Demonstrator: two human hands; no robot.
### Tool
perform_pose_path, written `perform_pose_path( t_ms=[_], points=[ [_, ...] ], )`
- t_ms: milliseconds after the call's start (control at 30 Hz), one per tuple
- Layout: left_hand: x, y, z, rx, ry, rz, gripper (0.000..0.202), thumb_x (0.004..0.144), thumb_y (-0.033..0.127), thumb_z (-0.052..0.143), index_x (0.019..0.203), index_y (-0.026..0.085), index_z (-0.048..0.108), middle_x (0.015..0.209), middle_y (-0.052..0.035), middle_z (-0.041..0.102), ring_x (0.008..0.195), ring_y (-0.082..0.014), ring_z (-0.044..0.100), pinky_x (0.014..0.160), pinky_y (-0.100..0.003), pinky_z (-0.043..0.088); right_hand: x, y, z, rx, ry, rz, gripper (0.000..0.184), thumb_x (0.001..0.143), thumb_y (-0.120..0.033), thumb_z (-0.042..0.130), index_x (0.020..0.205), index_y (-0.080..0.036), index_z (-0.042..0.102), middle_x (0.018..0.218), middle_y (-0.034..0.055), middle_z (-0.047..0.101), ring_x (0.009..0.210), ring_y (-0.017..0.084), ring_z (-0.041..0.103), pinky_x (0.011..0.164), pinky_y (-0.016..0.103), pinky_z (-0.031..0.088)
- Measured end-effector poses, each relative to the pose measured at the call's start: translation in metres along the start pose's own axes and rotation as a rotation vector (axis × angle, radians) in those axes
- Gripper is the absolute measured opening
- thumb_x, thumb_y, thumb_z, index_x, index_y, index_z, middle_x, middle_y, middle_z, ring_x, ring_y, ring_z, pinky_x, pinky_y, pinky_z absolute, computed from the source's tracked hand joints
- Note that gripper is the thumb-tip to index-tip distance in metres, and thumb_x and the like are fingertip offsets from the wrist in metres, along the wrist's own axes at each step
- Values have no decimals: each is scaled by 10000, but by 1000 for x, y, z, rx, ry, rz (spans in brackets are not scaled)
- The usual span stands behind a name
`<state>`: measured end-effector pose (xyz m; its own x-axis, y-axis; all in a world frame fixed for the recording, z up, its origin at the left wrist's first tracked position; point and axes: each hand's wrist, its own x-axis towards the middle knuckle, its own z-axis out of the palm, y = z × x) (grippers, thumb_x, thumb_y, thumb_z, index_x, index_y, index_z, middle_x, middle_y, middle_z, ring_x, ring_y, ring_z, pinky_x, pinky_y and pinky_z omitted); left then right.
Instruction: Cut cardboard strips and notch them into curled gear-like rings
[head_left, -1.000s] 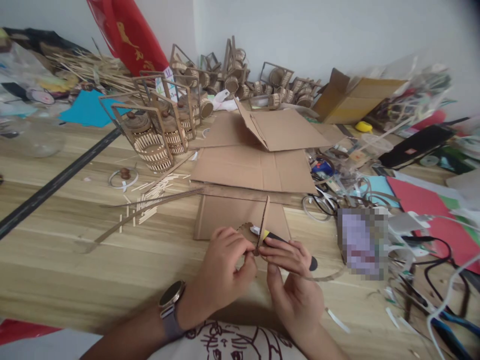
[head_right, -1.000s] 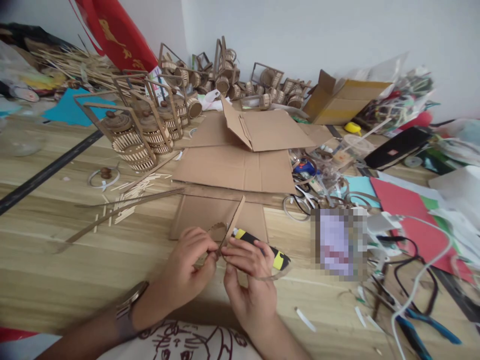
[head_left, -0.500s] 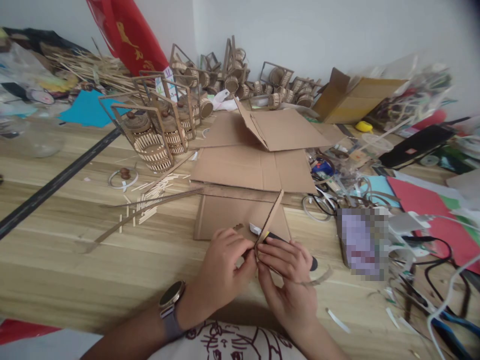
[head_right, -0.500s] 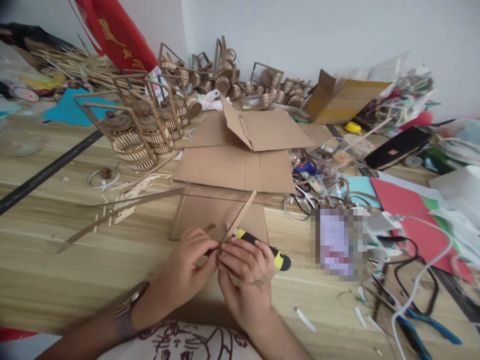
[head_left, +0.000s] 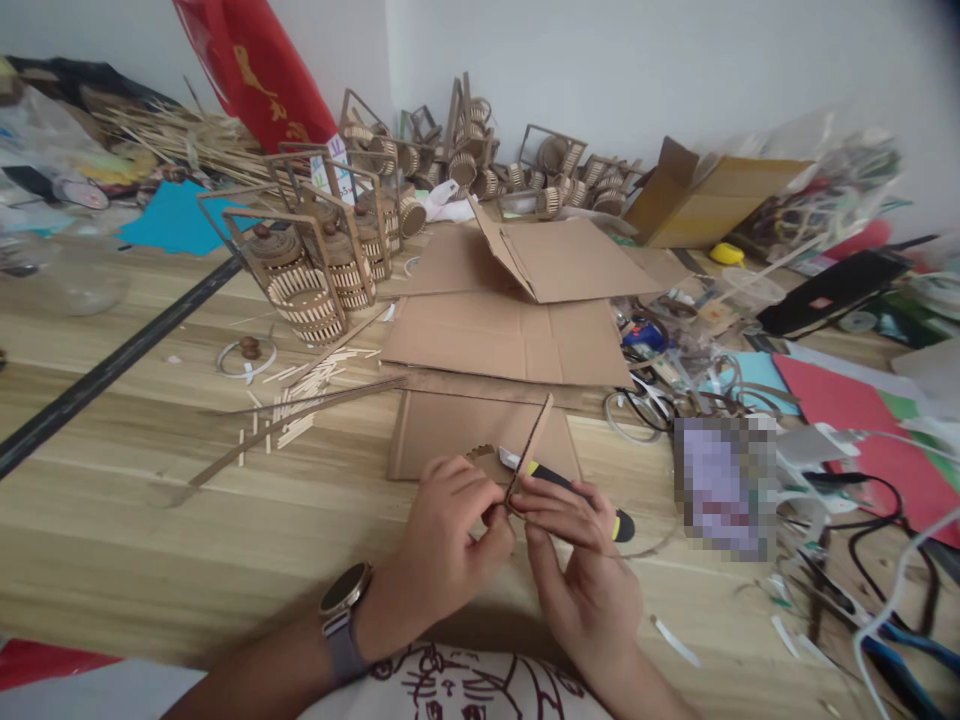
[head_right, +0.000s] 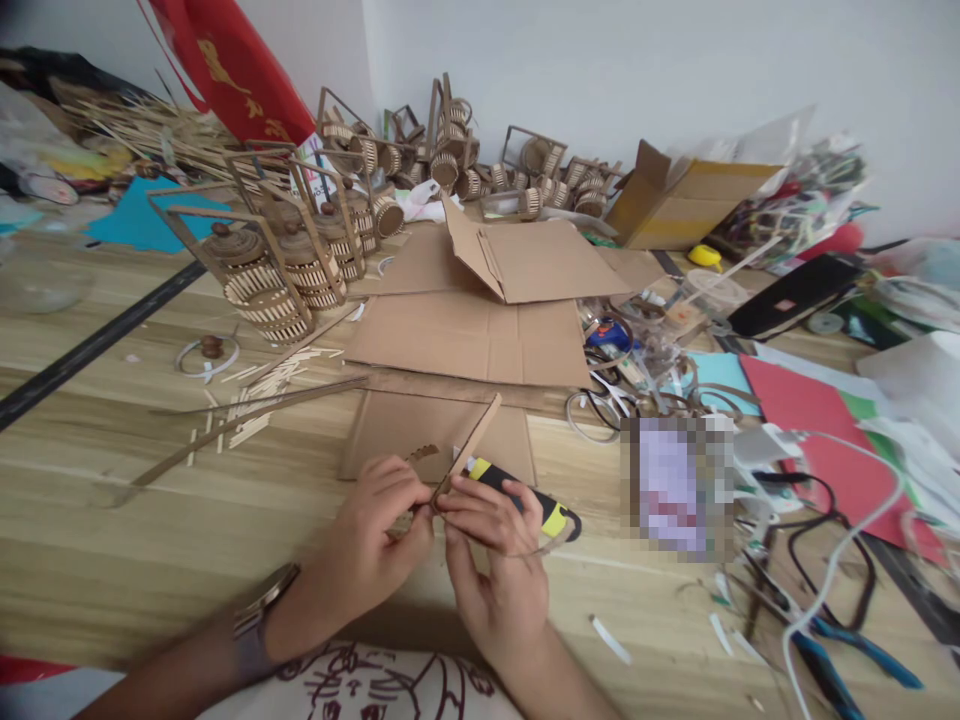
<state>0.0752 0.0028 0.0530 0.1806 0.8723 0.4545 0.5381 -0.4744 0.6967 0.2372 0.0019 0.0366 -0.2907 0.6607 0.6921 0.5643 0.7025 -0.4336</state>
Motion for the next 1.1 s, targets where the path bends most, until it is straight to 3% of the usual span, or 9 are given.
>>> perform_pose_path(
  t_ms=[233,600,833,1100],
  points=[
    [2,0,-2,-33,-25,17,173,837,85,441,714,193,496,677,2,531,723,-169,505,732,-322,394,-1,2,1,98,59,99,155,901,-101,520,947,-249,529,846,-5,753,957,221,725,940,432,420],
    [0,-5,4,0,-19,-47,146,889,108,489,790,188,560,744,-19,601,761,-184,554,748,-328,420,7,2,-1,-100,19,-98,164,870,-83,554,952,-223,570,874,20,762,915,195,722,912,383,410],
    [0,-4,3,10,9,-36,190,892,101,484,730,190,525,700,-12,578,722,-173,543,732,-319,429,10,2,-1,-194,28,-110,204,882,-120,593,1035,-255,593,955,12,776,944,193,713,939,386,398],
    [-1,-2,3,-25,33,-12,175,855,100,465,713,200,481,684,-1,548,707,-167,528,718,-326,422,7,1,-2,-122,22,-85,193,879,-104,594,1004,-252,597,910,1,784,903,193,735,934,392,391]
  ],
)
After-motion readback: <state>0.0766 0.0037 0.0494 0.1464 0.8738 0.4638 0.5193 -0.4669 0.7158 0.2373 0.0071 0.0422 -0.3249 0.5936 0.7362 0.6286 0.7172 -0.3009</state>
